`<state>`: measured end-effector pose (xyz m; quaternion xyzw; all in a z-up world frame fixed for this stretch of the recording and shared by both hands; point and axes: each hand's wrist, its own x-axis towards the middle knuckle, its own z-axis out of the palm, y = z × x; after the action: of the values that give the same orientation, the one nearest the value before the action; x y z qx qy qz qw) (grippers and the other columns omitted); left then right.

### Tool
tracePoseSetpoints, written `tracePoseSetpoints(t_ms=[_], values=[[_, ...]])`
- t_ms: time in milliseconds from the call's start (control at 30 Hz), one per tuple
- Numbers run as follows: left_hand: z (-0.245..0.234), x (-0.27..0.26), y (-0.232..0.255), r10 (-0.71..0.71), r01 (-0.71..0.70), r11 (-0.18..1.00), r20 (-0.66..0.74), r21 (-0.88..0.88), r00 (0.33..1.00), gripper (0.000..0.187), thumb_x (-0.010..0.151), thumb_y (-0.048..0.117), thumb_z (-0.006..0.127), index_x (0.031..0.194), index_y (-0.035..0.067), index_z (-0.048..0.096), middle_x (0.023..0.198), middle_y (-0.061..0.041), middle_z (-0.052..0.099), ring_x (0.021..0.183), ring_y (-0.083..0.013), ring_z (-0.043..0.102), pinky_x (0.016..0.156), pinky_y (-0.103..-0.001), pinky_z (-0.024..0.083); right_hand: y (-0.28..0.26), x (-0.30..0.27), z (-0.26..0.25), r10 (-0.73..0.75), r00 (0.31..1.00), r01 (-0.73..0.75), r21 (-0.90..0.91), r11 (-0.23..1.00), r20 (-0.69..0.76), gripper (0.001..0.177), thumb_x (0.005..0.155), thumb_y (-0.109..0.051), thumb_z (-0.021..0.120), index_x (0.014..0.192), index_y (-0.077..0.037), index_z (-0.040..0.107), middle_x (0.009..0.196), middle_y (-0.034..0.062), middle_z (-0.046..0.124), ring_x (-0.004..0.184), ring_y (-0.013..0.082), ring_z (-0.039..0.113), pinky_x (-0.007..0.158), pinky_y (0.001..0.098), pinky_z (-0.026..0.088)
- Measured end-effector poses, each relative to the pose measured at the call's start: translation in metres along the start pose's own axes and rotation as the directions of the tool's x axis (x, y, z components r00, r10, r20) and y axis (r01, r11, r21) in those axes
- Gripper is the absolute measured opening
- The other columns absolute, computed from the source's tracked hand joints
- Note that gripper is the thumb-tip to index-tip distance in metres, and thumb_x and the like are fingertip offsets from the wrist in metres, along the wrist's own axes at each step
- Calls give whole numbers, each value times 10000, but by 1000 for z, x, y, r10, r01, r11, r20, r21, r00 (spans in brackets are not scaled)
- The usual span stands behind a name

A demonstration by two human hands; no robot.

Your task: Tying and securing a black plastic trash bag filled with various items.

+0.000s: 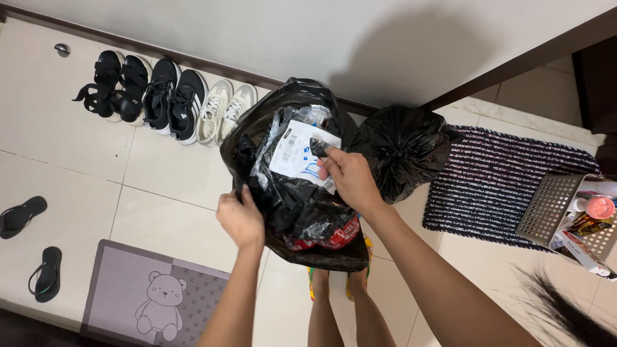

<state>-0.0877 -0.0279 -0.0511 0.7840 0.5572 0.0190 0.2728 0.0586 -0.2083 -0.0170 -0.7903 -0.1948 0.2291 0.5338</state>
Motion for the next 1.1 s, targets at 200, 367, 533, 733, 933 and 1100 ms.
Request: tracePoseSetpoints(t_ms=[200, 367, 533, 733, 933, 1100], values=[[-26, -24, 40, 635, -618, 757, 15, -212, 773, 141, 920, -53, 600, 1054, -39, 640, 1034, -232, 628, 968, -448, 588, 848, -469, 489, -5, -1, 17, -29, 999, 28, -27, 999, -40, 178, 994, -67, 572, 890, 22, 685, 740, 110, 744, 630, 211, 706, 646, 331, 550], [-21, -20, 62, 739, -702, 674, 210, -231, 640, 163, 808, -77, 627, 963, -27, 617, 978, -212, 607, 967, -433, 605, 824, -482, 494, 3, -6, 24, 88, 996, -90, -74, 993, -31, 190, 993, -95, 571, 893, -2, 703, 721, 99, 750, 569, 219, 681, 591, 335, 518], [-14, 0, 80, 769, -743, 623, 366, -245, 524, 68, 858, 7, 675, 925, 13, 689, 940, -183, 637, 892, -417, 638, 786, -482, 510, 23, -5, 40, 106, 994, -103, 65, 993, -41, 180, 996, -124, 590, 934, -6, 712, 705, 67, 745, 567, 117, 664, 563, 295, 507], [-2, 15, 87, 840, -912, 364, 489, -188, 235, 156, 901, 112, 660, 935, -38, 687, 977, -201, 647, 913, -395, 660, 800, -475, 525, 39, -2, 42, 219, 968, -190, 220, 957, -120, 203, 1014, -139, 648, 921, 32, 708, 656, 24, 578, 610, 45, 463, 536, 271, 402], [-30, 8, 104, 866, -862, 375, 461, -341, 195, 228, 932, 57, 555, 1118, -50, 631, 1060, -191, 592, 1044, -367, 608, 906, -463, 508, 26, -5, 39, 265, 955, -202, 361, 910, -135, 199, 991, -107, 581, 1057, 4, 732, 797, -40, 706, 715, 14, 572, 655, 223, 485], [-28, 7, 103, 845, -827, 463, 441, -318, 303, 71, 946, 102, 629, 955, 42, 665, 1253, -188, 510, 871, -387, 656, 771, -491, 514, 41, 0, 42, 253, 957, -186, 362, 913, -146, 203, 1019, -80, 595, 1054, 55, 742, 800, 38, 716, 720, 59, 589, 662, 242, 489]])
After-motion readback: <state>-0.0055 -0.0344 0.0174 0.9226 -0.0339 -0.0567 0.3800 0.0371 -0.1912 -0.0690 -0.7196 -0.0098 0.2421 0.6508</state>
